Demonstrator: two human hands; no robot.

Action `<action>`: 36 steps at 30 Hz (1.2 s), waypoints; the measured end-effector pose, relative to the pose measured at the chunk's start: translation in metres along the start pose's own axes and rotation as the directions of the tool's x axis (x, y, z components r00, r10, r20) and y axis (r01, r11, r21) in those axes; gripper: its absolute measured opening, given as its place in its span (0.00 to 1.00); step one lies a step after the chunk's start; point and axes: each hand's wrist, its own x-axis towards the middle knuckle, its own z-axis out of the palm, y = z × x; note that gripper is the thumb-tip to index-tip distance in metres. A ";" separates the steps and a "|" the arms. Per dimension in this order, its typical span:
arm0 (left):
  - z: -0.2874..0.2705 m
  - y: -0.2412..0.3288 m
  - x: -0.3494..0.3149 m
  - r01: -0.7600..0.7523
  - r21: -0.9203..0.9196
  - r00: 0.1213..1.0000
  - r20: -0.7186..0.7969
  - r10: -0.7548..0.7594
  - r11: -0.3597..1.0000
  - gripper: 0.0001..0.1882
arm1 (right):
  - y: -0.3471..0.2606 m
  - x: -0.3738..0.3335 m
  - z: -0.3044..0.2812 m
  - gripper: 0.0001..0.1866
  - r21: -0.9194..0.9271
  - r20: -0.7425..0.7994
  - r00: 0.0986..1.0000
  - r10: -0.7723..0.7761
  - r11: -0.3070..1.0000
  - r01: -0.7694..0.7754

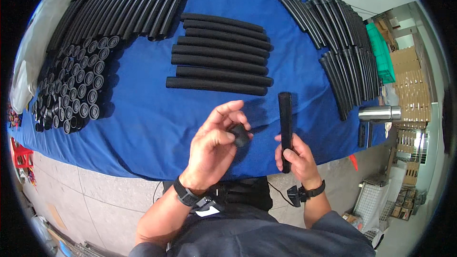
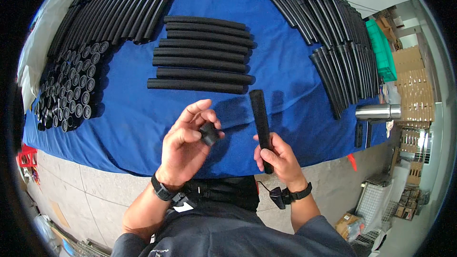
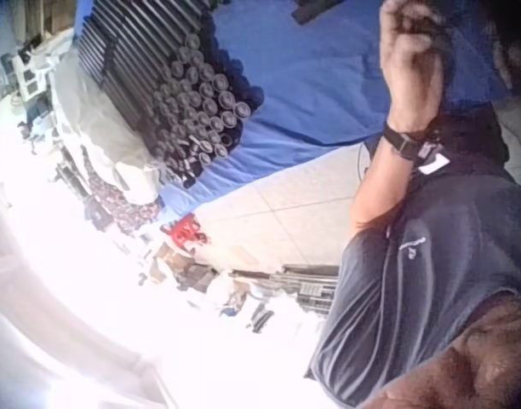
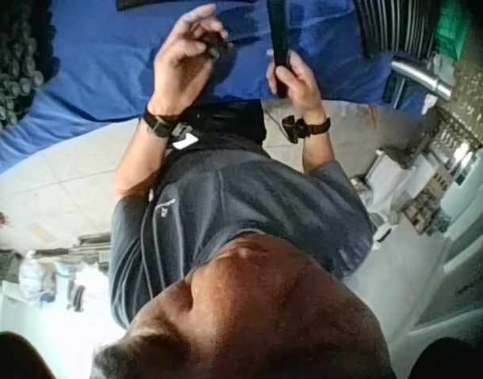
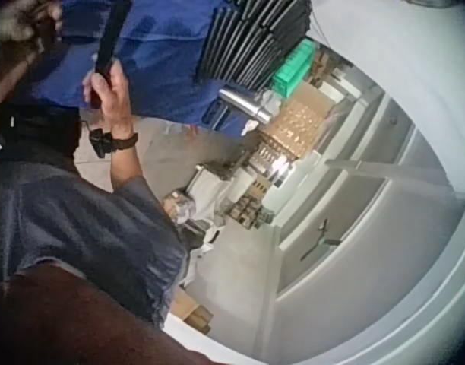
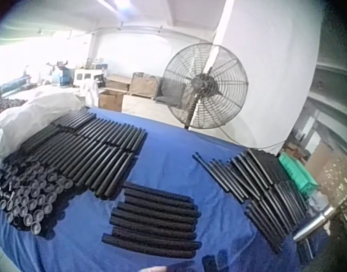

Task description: The person repeatedly picks up a black cylindrical pipe and a smaller black cap from a blue-covered table, inserts the cap into the pipe, and places the assembled unit into a growing stack. The person also periodically gathers and aligns stacks of completed assemblies. The task continues with the same repetitive pick, insert, and stack pattern throughout the clip.

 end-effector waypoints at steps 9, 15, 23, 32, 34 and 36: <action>-0.022 -0.016 0.009 0.213 -0.243 0.977 0.083 -0.198 0.946 0.16 | 0.000 -0.002 0.004 0.20 0.221 -0.115 0.981 0.154 0.967 -0.126; -0.008 -0.015 0.006 0.274 -0.232 0.962 0.053 -0.269 0.933 0.21 | 0.001 0.000 0.006 0.18 0.219 -0.148 0.971 0.186 0.964 -0.152; -0.005 -0.014 0.004 0.313 -0.295 0.945 0.194 -0.264 0.903 0.24 | 0.002 0.001 0.010 0.18 0.209 -0.165 0.969 0.186 0.966 -0.149; -0.008 -0.020 0.001 0.322 -0.227 0.940 0.188 -0.283 0.919 0.21 | 0.005 0.001 0.009 0.19 0.237 -0.188 0.968 0.166 0.964 -0.120; -0.005 -0.016 0.001 0.280 -0.194 0.956 0.149 -0.254 0.940 0.20 | 0.011 0.000 0.003 0.20 0.267 -0.197 0.969 0.149 0.959 -0.094; -0.004 -0.008 0.005 0.199 -0.176 0.978 0.105 -0.182 0.964 0.20 | 0.011 -0.003 0.003 0.22 0.289 -0.154 0.983 0.098 0.956 -0.050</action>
